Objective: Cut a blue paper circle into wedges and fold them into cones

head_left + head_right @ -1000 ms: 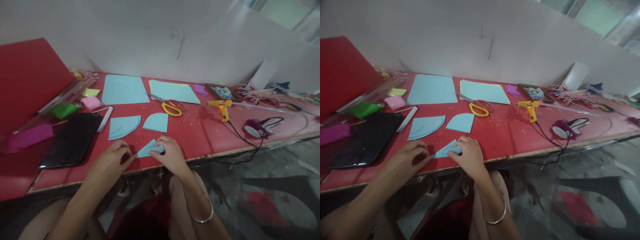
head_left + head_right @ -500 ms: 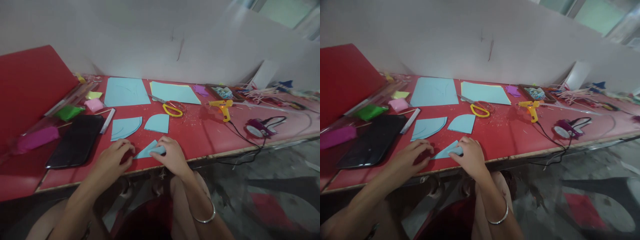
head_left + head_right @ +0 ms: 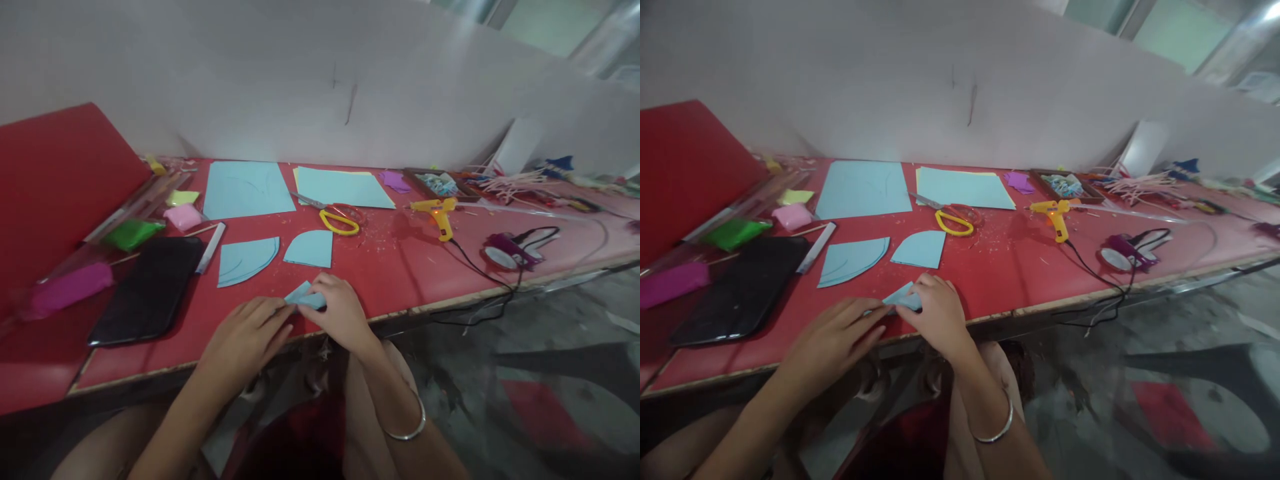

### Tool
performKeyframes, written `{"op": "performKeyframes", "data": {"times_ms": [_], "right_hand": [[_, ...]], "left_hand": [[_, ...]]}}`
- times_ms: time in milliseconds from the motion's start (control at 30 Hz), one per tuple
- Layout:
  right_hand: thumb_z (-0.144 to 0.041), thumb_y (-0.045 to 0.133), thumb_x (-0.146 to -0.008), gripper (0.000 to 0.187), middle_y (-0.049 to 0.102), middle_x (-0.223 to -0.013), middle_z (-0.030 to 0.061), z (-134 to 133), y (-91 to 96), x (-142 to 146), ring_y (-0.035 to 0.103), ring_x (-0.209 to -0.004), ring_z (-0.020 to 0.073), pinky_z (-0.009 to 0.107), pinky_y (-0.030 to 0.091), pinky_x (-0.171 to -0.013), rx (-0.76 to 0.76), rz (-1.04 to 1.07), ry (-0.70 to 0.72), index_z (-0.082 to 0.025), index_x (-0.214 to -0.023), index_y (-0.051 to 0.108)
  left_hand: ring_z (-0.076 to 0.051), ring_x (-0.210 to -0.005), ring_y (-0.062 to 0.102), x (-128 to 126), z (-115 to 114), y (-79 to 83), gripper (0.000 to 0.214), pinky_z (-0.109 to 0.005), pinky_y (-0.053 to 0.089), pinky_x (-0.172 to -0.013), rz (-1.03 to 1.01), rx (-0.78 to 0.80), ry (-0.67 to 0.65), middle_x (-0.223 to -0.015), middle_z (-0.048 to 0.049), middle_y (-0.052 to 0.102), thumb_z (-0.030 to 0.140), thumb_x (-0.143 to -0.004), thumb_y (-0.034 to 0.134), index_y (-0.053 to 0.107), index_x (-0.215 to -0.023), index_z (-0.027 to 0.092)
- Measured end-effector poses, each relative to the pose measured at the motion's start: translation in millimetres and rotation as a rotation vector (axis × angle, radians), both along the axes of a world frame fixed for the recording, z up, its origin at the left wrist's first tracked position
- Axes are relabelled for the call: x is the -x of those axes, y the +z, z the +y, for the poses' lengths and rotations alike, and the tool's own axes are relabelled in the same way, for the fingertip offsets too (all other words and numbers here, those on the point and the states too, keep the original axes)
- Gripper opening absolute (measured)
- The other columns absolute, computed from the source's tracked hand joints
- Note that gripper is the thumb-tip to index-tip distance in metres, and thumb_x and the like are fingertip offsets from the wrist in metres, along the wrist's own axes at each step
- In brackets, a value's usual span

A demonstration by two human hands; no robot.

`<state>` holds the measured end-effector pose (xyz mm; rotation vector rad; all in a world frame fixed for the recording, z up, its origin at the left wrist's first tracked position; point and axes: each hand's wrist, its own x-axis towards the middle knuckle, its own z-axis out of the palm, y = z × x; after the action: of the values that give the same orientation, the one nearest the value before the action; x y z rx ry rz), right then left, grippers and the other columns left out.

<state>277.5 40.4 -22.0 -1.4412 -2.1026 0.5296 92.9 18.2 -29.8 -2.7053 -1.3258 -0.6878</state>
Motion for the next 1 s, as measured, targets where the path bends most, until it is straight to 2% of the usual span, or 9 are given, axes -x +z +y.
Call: {"op": "performKeyframes", "data": {"times_ms": [100, 167, 300, 500, 633, 767, 867, 1000], "right_hand": [[-0.029, 0.065, -0.077, 0.012, 0.058, -0.084, 0.0014, -1.5, 1.1, -5.5, 0.053, -0.082, 0.0161, 0.029, 0.037, -0.073, -0.003, 0.051, 0.063, -0.02, -0.084, 0.064], [-0.026, 0.065, -0.078, 0.011, 0.058, -0.088, 0.0009, -2.2, 1.8, -10.5, 0.053, -0.085, 0.0154, 0.028, 0.038, -0.076, -0.01, 0.098, 0.148, -0.023, -0.089, 0.066], [-0.018, 0.063, -0.078, 0.012, 0.058, -0.092, 0.0015, -1.6, 1.8, -18.0, 0.052, -0.088, 0.0155, 0.029, 0.039, -0.079, -0.005, 0.107, 0.237, -0.025, -0.085, 0.07], [-0.011, 0.066, -0.073, 0.021, 0.057, -0.095, 0.0017, 0.3, 3.0, -24.2, 0.052, -0.09, 0.0159, 0.031, 0.041, -0.082, 0.061, 0.071, 0.33, -0.026, -0.086, 0.072], [-0.013, 0.067, -0.074, 0.017, 0.058, -0.096, 0.0021, -1.2, 3.9, -24.1, 0.052, -0.09, 0.0162, 0.03, 0.04, -0.082, 0.048, 0.07, 0.315, -0.024, -0.087, 0.07], [-0.021, 0.065, -0.077, 0.013, 0.06, -0.096, 0.0018, -3.1, 2.4, -20.0, 0.052, -0.088, 0.0165, 0.03, 0.04, -0.08, 0.013, 0.072, 0.269, -0.024, -0.089, 0.069], [-0.024, 0.062, -0.081, 0.006, 0.061, -0.091, 0.0017, -3.5, 0.9, -16.5, 0.052, -0.084, 0.0156, 0.029, 0.04, -0.075, -0.008, 0.089, 0.22, -0.022, -0.081, 0.068], [-0.028, 0.064, -0.078, 0.011, 0.062, -0.086, 0.001, -3.1, 0.3, -12.6, 0.051, -0.08, 0.0152, 0.028, 0.039, -0.072, -0.01, 0.114, 0.158, -0.02, -0.071, 0.064]], "left_hand": [[-0.022, -0.091, 0.059, -3.4, 0.4, -5.6, 0.034, -0.035, 0.048, -0.078, -0.058, 0.084, 0.085, -0.1, -0.0094, 0.064, 0.033, -0.087, 0.041, 0.057, -0.113, 0.018], [-0.02, -0.089, 0.059, 0.0, 2.1, -6.1, 0.028, -0.033, 0.048, -0.077, -0.125, 0.172, 0.109, -0.097, -0.0076, 0.064, 0.033, -0.087, 0.044, 0.061, -0.105, 0.019], [-0.017, -0.083, 0.058, 9.8, 4.6, -0.7, 0.021, -0.03, 0.046, -0.073, -0.167, 0.297, 0.071, -0.089, -0.0031, 0.064, 0.031, -0.086, 0.045, 0.064, -0.082, 0.022], [-0.018, -0.086, 0.058, 14.3, 4.2, 4.5, 0.014, -0.032, 0.045, -0.074, -0.096, 0.268, -0.021, -0.093, -0.0017, 0.065, 0.029, -0.083, 0.051, 0.063, -0.082, 0.023], [-0.02, -0.085, 0.058, 10.6, 1.4, 4.4, 0.011, -0.033, 0.044, -0.072, -0.034, 0.203, 0.021, -0.093, -0.0021, 0.066, 0.032, -0.079, 0.057, 0.063, -0.081, 0.023], [-0.018, -0.077, 0.058, 4.7, 0.0, 6.3, 0.015, -0.031, 0.042, -0.067, -0.054, 0.183, 0.046, -0.084, -0.002, 0.065, 0.032, -0.081, 0.054, 0.062, -0.074, 0.021], [-0.017, -0.069, 0.056, 3.2, 0.1, 10.3, 0.02, -0.03, 0.039, -0.063, -0.058, 0.203, 0.061, -0.072, -0.0011, 0.063, 0.032, -0.083, 0.051, 0.062, -0.07, 0.021], [-0.014, -0.06, 0.053, 7.5, 0.4, 12.8, 0.031, -0.028, 0.035, -0.057, -0.019, 0.219, 0.123, -0.064, -0.0004, 0.06, 0.038, -0.085, 0.047, 0.057, -0.062, 0.02]]}}
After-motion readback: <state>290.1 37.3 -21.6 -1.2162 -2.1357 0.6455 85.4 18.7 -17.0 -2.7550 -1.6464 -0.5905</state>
